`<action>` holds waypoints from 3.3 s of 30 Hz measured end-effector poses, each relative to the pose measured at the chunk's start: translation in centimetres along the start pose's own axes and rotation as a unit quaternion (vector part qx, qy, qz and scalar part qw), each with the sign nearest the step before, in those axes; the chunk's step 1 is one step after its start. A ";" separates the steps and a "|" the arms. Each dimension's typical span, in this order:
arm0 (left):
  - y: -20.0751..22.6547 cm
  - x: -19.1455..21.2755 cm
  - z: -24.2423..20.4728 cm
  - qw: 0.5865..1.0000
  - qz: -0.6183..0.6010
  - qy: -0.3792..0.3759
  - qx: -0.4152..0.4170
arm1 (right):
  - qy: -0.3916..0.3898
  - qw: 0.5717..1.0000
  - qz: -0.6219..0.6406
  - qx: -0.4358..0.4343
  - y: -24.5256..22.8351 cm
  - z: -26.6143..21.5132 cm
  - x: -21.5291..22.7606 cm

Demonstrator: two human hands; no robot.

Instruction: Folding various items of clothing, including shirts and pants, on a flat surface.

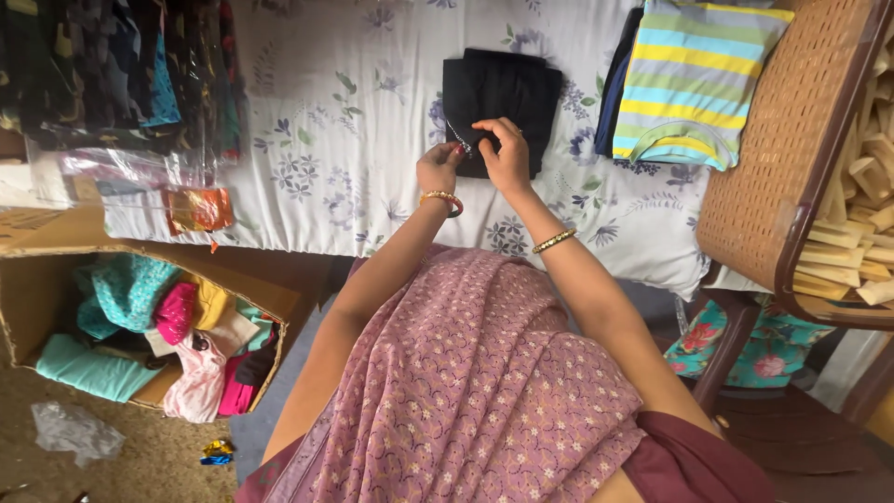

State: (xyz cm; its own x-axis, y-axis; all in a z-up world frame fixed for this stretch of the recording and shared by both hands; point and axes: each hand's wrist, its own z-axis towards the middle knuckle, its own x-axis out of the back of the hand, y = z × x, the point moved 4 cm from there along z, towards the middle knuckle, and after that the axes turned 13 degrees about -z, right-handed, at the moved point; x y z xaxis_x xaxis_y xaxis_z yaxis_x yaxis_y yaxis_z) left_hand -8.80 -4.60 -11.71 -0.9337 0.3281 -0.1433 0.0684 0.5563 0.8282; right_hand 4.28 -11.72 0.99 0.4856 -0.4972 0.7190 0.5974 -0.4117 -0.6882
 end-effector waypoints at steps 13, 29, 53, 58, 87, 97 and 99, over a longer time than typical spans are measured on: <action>0.0 0.9 2.7 0.964 0.233 -0.025 -0.124 | -0.073 0.979 -0.147 0.124 -1.3 -3.8 -0.8; 8.2 -4.5 -3.2 0.701 0.559 -0.351 -0.271 | -0.157 0.951 -0.266 0.031 5.3 -5.6 1.6; 13.6 -9.7 9.2 0.718 0.593 -0.300 -0.206 | -0.107 0.960 -0.259 0.012 5.7 9.7 5.3; 12.0 -7.5 10.6 0.811 0.420 -0.352 -0.205 | -0.129 0.942 -0.306 0.038 7.6 9.3 5.2; 9.5 -0.8 -2.2 0.789 0.405 -0.250 -0.389 | -0.018 0.984 -0.175 0.041 4.8 -6.0 4.3; 10.6 -8.1 0.7 0.693 0.598 -0.229 -0.330 | -0.131 0.941 -0.310 -0.042 6.2 -1.8 -0.2; 9.4 -7.2 2.1 0.700 0.590 -0.238 -0.324 | -0.117 0.940 -0.317 -0.039 7.0 -2.5 -0.1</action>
State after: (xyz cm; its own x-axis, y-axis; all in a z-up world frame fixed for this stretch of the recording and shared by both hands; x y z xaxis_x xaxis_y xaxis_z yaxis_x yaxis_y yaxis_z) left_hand -0.68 -0.16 -3.98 -0.1284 0.5705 0.8112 0.3746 -0.7295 0.5723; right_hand 6.80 -16.48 -4.14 0.1808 0.0459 0.9824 0.7699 -0.6282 -0.1124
